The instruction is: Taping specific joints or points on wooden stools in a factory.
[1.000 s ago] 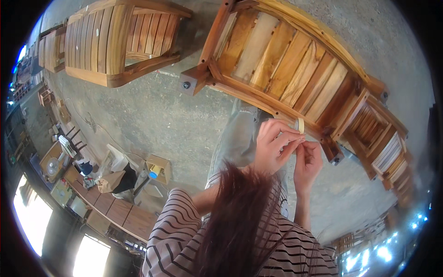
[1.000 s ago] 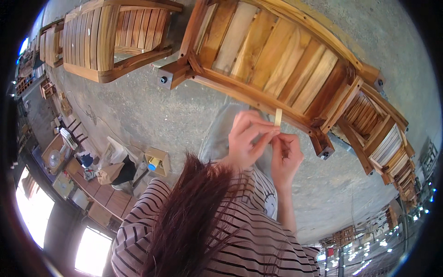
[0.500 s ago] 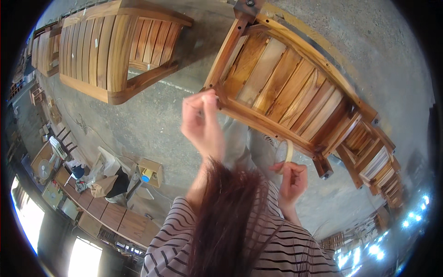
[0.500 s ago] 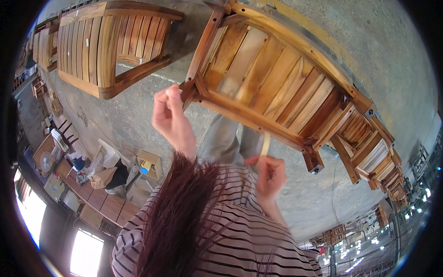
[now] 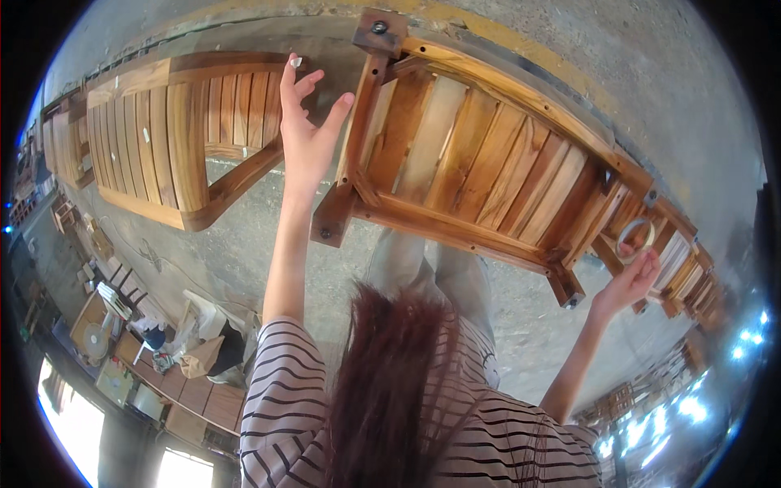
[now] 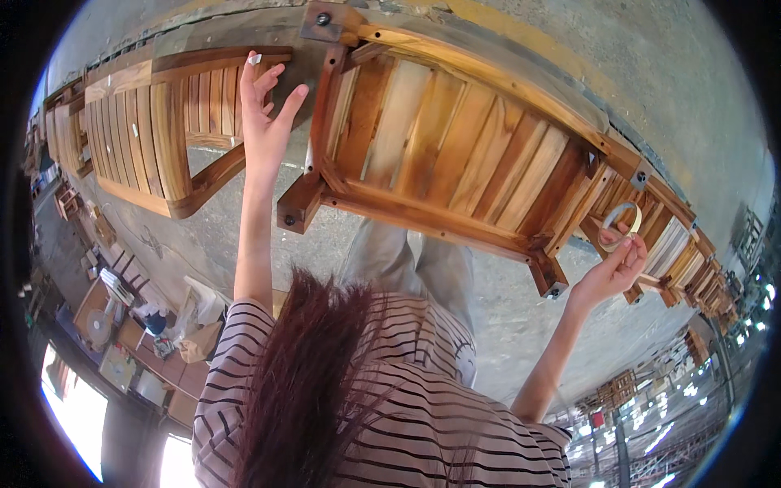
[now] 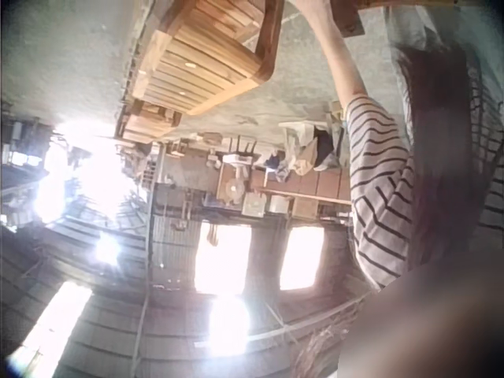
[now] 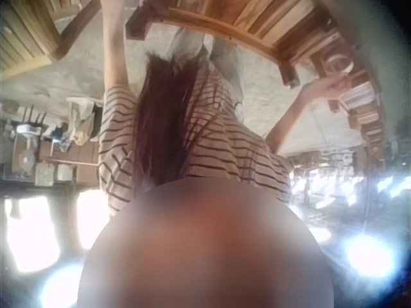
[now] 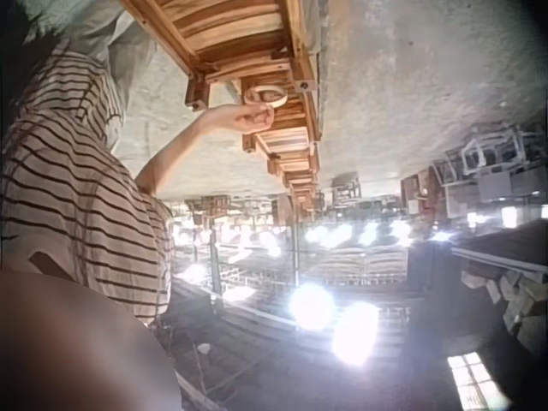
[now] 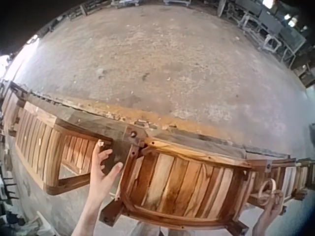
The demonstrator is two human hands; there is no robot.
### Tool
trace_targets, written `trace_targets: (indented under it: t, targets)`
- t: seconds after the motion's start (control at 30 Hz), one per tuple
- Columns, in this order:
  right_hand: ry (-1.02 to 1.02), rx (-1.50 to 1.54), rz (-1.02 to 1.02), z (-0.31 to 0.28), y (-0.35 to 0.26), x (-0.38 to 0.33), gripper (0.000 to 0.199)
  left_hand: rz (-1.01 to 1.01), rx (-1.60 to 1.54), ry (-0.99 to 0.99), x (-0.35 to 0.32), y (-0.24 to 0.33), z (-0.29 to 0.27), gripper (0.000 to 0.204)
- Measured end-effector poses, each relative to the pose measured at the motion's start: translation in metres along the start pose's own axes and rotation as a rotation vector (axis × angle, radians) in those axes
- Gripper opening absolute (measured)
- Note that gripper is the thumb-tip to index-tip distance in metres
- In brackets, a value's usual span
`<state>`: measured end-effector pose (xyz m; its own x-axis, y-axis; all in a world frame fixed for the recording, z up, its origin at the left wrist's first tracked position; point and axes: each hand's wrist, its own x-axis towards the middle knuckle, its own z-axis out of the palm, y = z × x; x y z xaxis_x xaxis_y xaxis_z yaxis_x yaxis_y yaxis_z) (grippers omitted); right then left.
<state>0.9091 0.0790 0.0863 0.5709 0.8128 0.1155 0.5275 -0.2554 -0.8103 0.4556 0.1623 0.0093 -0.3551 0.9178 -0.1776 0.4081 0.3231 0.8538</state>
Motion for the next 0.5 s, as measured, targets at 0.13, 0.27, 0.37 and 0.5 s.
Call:
trace_targets:
  t: [0.13,0.27,0.37,0.5]
  targets:
    - [0.083,-0.095,0.137,-0.043,0.075,0.004,0.016,0.052,-0.034,-0.095,0.02,0.0,0.025,0.081]
    - [-0.001,-0.029,0.364,-0.049,0.142,0.012,0.023,-0.194,-0.399,0.005,0.043,0.008,0.04,0.062]
    - [-0.074,0.015,0.463,-0.015,0.141,0.024,0.027,0.059,-0.507,0.012,0.047,0.018,0.03,0.059]
    - [-0.107,-0.138,0.452,0.013,0.158,0.034,0.03,0.167,-0.368,-0.044,0.05,0.054,0.033,0.05]
